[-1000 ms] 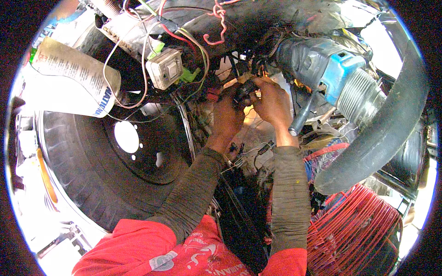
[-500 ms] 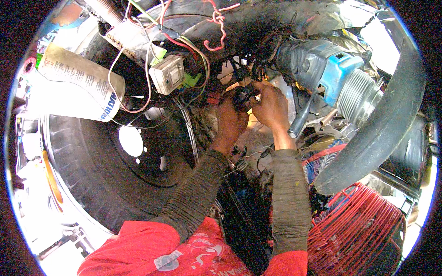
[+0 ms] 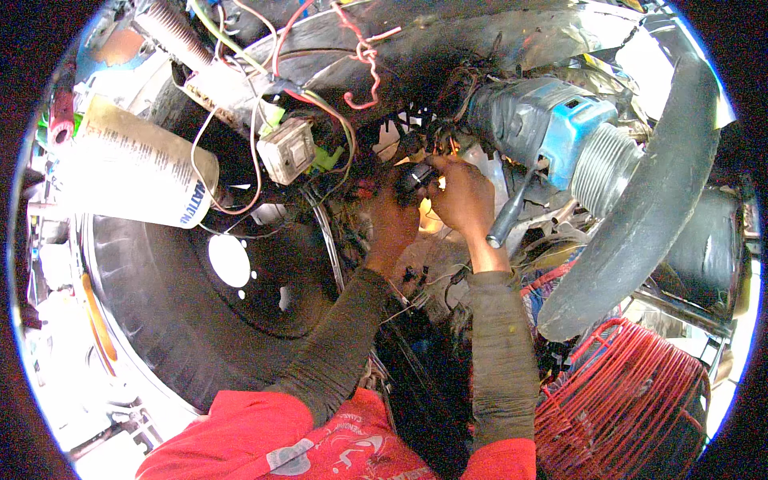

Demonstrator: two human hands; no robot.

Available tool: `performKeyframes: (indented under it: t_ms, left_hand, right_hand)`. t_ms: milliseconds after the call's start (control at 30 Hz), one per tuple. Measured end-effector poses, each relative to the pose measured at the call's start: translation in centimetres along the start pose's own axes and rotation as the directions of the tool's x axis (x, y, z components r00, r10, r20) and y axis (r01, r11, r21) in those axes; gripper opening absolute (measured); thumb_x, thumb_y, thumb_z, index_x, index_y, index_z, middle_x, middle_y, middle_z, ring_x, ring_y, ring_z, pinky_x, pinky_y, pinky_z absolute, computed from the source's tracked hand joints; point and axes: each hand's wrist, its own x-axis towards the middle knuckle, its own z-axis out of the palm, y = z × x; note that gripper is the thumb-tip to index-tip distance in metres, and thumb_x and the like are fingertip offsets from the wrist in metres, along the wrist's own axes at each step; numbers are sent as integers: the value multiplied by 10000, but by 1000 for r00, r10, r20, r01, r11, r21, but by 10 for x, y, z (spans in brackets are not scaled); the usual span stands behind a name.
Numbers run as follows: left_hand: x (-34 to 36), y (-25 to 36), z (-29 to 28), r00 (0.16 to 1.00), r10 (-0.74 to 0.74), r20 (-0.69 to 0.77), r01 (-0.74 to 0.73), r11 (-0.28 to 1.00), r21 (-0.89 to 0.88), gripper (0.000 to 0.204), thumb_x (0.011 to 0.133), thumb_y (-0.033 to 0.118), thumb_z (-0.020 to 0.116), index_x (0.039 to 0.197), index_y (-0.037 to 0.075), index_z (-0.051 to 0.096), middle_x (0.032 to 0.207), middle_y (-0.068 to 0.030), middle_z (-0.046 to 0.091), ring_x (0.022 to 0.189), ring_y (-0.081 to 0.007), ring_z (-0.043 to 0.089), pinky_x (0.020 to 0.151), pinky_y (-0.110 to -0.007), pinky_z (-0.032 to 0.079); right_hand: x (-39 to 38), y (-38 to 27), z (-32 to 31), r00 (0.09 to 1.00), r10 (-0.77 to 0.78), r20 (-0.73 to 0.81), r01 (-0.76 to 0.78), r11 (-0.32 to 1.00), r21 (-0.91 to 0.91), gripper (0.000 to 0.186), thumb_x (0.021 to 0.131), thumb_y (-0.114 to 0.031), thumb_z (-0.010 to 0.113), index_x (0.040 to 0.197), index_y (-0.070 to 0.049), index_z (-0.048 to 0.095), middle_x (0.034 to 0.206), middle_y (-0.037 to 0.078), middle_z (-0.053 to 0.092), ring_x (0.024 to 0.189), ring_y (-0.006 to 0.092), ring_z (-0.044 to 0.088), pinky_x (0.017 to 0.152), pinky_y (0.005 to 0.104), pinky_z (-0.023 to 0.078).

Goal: The person works inside the driver's compartment of a three-wheeled vehicle, using a flashlight and a screwdriver to manipulate and connect wires near the steering column and dashboard. The person repeatedly probes and adjusts the wiring harness while illuminating the area.

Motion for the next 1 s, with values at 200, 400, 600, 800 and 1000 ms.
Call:
performKeyframes:
  t_ms: [200,400,600,800,1000]
  left_hand:
    - [6,-21,-3,996,-46,81,58,986,-154,391,910,112,699,1281,65,585,1184,-146,650,1092,-306,642,903,-405,515]
    - [19,-33,-21,834,-391,389,65,770,635,338,1027,380,537,1334,296,651,1215,-228,603,1080,-397,622,978,-454,481]
    - [22,-21,-24,888,-274,370,145,929,342,479,997,330,621,1388,67,537,1457,-213,484,1348,-325,468,1106,-413,369]
    - [20,-10,-13,972,-112,205,114,993,2,550,964,247,680,1419,42,447,1401,-185,500,1298,-276,487,1086,-410,386]
    - [26,-11,5,992,-96,83,97,995,-3,534,943,238,712,1360,19,460,1317,-202,553,1200,-304,556,1030,-424,429]
  right_hand:
    - [-4,1,-8,996,15,-89,-5,993,115,458,832,-117,690,1275,-228,672,1184,124,698,1049,359,671,861,427,548]
    - [-28,-6,24,875,125,-468,45,941,335,234,827,-10,715,1058,-46,723,932,114,710,851,280,701,769,353,544]
    - [-24,-2,39,843,136,-520,90,918,385,201,835,-48,717,1033,-79,727,864,113,706,724,294,681,654,370,527]
    - [3,-10,13,981,123,-150,-127,992,-20,244,879,-223,668,1114,-201,730,892,141,729,821,345,710,693,443,558]
    - [22,-10,13,970,207,-130,-217,973,-71,262,867,-268,675,1115,-217,741,924,162,738,856,355,715,735,473,565]
